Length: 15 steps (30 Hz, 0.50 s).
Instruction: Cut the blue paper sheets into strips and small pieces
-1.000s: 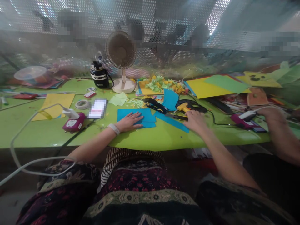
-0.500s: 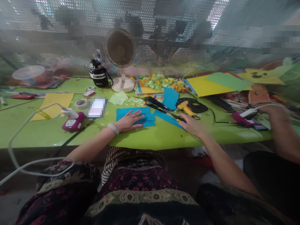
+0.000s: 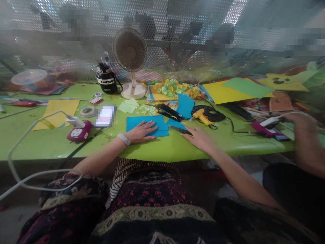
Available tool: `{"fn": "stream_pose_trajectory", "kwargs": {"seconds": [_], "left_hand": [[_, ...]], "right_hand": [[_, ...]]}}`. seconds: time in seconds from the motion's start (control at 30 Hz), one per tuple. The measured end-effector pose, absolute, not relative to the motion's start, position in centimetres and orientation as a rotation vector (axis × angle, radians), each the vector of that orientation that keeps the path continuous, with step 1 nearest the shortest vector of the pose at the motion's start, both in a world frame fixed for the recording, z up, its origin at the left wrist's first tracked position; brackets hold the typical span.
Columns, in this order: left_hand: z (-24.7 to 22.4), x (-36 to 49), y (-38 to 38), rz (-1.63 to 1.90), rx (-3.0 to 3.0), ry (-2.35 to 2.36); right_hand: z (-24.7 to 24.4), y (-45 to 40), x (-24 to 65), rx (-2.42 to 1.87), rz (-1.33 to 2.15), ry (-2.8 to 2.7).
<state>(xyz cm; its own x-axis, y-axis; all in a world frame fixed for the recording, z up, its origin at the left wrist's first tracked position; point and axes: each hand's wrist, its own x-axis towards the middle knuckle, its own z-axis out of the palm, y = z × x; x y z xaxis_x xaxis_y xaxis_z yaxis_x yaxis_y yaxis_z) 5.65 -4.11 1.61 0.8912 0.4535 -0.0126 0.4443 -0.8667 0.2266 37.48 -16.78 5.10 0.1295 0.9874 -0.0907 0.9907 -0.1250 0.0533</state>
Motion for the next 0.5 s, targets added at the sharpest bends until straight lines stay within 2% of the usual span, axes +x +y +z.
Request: {"fn": "stream_pose_trajectory", "kwargs": {"seconds": [0.5], "left_hand": [[1.49, 5.67, -4.13, 0.053, 2.834, 0.683]], "right_hand": [[4.99, -16.93, 37.33, 2.293, -0.037, 2.027]]}}
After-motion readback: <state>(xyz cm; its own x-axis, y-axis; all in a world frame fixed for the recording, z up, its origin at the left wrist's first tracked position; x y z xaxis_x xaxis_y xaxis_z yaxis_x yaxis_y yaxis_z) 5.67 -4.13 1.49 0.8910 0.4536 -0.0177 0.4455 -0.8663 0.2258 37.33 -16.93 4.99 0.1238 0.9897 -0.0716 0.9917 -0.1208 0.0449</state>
